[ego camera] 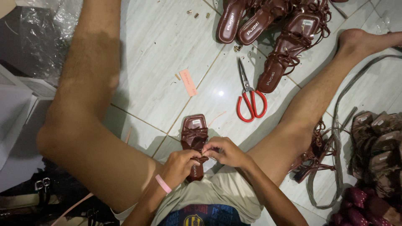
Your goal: The person sits on the floor and assembles brown strappy sandals by hand. They use red-handled scissors to cut a pink tag from the heel of a sandal, then proceed to attach small metal hardware pieces to the straps using their fingers.
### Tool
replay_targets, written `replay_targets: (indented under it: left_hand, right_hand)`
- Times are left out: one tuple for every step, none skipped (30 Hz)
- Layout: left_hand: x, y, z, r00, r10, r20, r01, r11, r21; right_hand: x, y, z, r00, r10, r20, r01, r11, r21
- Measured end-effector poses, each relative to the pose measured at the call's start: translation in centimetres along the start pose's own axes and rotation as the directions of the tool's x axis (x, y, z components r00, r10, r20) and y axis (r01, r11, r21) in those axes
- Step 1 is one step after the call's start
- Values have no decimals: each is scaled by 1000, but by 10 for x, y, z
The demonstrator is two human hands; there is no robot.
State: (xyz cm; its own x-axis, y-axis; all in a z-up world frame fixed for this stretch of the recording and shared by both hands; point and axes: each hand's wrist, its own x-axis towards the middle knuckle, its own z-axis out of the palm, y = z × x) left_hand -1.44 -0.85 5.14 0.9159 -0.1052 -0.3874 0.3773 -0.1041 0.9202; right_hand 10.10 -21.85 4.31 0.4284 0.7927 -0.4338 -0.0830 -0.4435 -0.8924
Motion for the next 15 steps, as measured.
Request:
replay_targets:
  left_hand:
    - [0,0,0,1000,7,0,-7,1000,10]
    - [1,0,0,1000,14,-1,-14,1000,20]
    - [0,0,1,1000,2,-3,-2,1000,25]
    - [-1,0,2,1000,-11,-5,11,1000,29]
    - [1,0,1,1000,-18,-1,18,999,36]
    - [2,1,1,1000,-30,8,30,998,49]
    - [3,2,2,999,-44,14,43,997,61]
    - [3,3,3,998,-57,21,56,996,74]
    - [3,3,3,997,-79,16,78,996,54]
    - [4,3,3,995,-101,12,100,994,33]
    - [6,3,3,993,-119,16,119,993,12]
    - [8,1,1,997,-81,9,81,997,4]
    - [10,-1,1,999,-47,-12,47,999,-7]
    - [11,-2,1,999,-13,-32,13,1000,-17]
    - [11,-3,0,999,-36,-12,35,999,-31]
  right_hand:
    - [0,-3,0,1000,10,-2,-10,1000,-27]
    - [1,-7,-1,1000,-12,1,12,999,-50]
    - [1,-12,-1,999,-33,9,33,997,-72]
    - [1,-16,-2,998,-53,17,54,994,-94]
    - [1,-22,-1,999,-50,17,52,993,-108]
    - [-1,-27,0,999,-47,17,49,991,-122]
    - [-2,-32,0,999,-45,20,47,990,-135]
    - [-4,-35,0,999,-34,25,37,987,-156]
    - [-4,-36,0,999,-26,28,31,984,-177]
    - [-5,-35,0,999,-19,31,24,980,-198]
    - [-6,-32,-1,997,81,-11,-82,989,-123]
    - [-8,-27,-2,982,182,-45,-184,982,-42]
    - [-8,-21,-4,958,279,-58,-278,960,36]
    - [-10,-15,-3,972,225,-63,-219,971,99]
    - [-12,-10,2,983,170,-72,-157,974,163]
